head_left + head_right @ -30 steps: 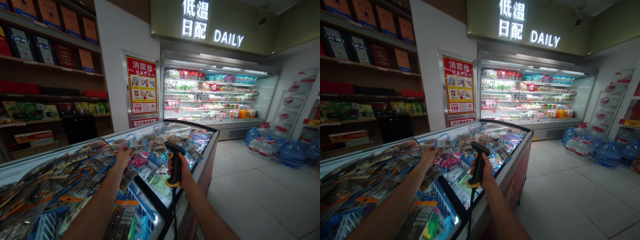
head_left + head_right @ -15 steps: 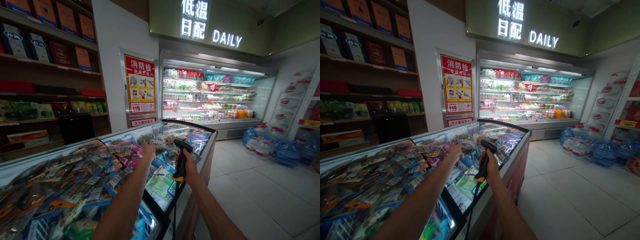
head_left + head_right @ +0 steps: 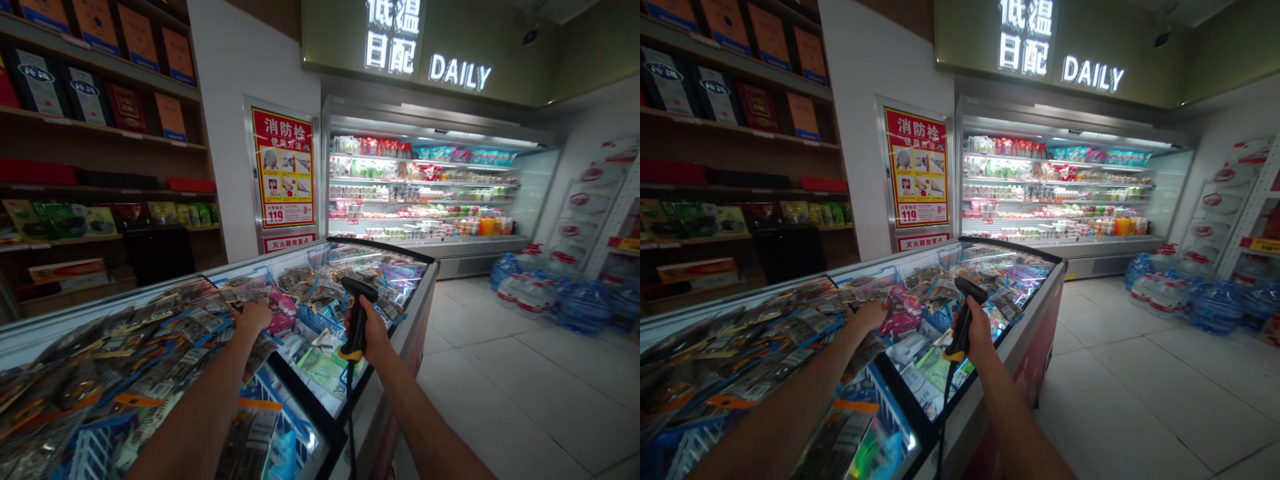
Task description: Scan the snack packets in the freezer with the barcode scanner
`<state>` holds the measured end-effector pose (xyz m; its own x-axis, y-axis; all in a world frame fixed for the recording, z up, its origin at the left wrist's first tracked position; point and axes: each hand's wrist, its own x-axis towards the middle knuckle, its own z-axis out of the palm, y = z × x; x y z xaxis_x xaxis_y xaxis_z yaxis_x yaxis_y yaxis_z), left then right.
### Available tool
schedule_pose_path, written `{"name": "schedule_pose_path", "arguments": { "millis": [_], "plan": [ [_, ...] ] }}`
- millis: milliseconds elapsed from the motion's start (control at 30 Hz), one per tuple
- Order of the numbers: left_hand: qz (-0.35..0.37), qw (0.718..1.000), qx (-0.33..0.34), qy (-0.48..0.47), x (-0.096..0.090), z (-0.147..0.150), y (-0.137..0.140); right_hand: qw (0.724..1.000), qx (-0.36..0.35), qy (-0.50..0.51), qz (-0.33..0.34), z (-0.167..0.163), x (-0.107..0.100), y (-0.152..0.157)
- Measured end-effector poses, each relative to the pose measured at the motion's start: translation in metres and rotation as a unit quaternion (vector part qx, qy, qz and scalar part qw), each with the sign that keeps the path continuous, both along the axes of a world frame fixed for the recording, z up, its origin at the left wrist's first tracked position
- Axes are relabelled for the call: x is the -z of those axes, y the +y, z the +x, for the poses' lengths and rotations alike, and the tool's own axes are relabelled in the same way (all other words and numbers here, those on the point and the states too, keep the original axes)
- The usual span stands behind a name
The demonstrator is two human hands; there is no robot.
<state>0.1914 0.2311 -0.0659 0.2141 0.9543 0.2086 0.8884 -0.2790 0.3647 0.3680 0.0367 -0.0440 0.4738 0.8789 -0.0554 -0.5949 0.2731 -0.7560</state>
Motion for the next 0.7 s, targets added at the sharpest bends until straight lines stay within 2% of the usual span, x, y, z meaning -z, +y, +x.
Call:
{"name": "schedule_pose_path", "arguments": {
  "millis": [100,167,367,467,533,600,700],
  "plan": [
    [-0.006,0.997,0.023,0.079,-0.006,0.004,-0.012,1.000,-0.003,-0.004,-0.001,-0.004,-0.002,-0.001],
    [0.015,0.996,0.034,0.086,-0.011,0.007,-0.019,1.000,-0.006,-0.009,0.002,-0.007,-0.002,-0.002],
    [0.028,0.995,-0.077,0.049,-0.013,0.004,-0.029,1.000,-0.013,-0.011,0.001,-0.011,-0.001,-0.006],
    [0.021,0.996,-0.075,0.043,-0.010,0.005,-0.027,1.000,-0.017,-0.015,-0.006,-0.012,0.000,-0.006],
    [0.005,0.996,-0.084,0.001,-0.009,0.006,-0.023,0.999,-0.031,-0.012,-0.010,-0.014,0.001,-0.005],
    [-0.013,0.991,-0.096,-0.095,-0.008,0.005,-0.017,0.998,-0.058,-0.007,-0.009,-0.017,0.000,-0.005],
    [-0.007,0.965,-0.085,-0.246,-0.005,0.000,-0.007,0.994,-0.113,0.005,-0.005,-0.022,-0.002,-0.004]
  ]
}}
